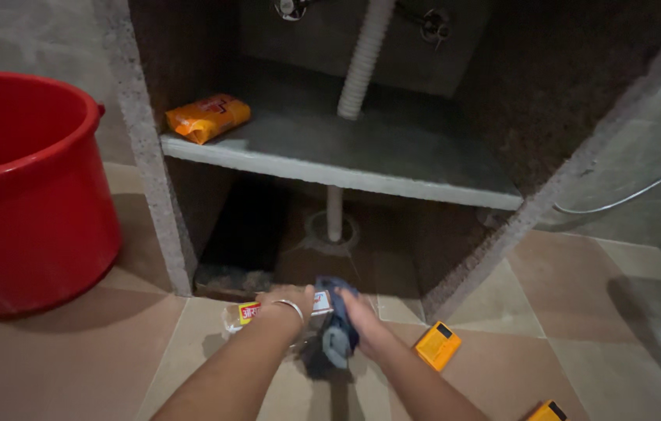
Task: The person wipes orange soap bars with a blue cloth and stacks them on a shelf underneath a bathroom sink.
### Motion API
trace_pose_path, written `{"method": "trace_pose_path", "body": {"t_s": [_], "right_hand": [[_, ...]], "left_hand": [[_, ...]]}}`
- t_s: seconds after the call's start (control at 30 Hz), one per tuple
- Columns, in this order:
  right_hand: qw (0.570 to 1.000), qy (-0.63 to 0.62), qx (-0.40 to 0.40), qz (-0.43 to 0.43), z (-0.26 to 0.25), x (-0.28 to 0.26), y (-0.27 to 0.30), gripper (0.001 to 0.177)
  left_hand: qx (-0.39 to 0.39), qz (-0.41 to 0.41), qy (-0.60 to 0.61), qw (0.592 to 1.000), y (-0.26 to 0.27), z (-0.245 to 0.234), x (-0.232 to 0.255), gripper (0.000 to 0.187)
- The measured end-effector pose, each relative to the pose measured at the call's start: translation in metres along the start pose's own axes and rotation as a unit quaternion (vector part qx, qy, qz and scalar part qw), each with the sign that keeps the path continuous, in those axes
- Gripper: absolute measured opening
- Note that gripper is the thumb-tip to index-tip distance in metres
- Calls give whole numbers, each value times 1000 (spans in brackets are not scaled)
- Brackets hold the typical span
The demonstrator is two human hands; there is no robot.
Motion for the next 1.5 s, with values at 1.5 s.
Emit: {"method": "trace_pose_path", "body": {"t_s": [1.5], "right_hand": [[907,417,16,-49,67,-21,17,87]], "left_hand": [[-24,-39,47,998,33,-4,-135,94]]}}
Point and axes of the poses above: each hand's wrist, its own y-axis away from the middle knuckle, its own z-axis out of the palm, x = y × z, the point moved 6 cm from there along -y, towards the middle knuckle, and after that the axes turned 14 degrees about -x, right-handed, at the moved point
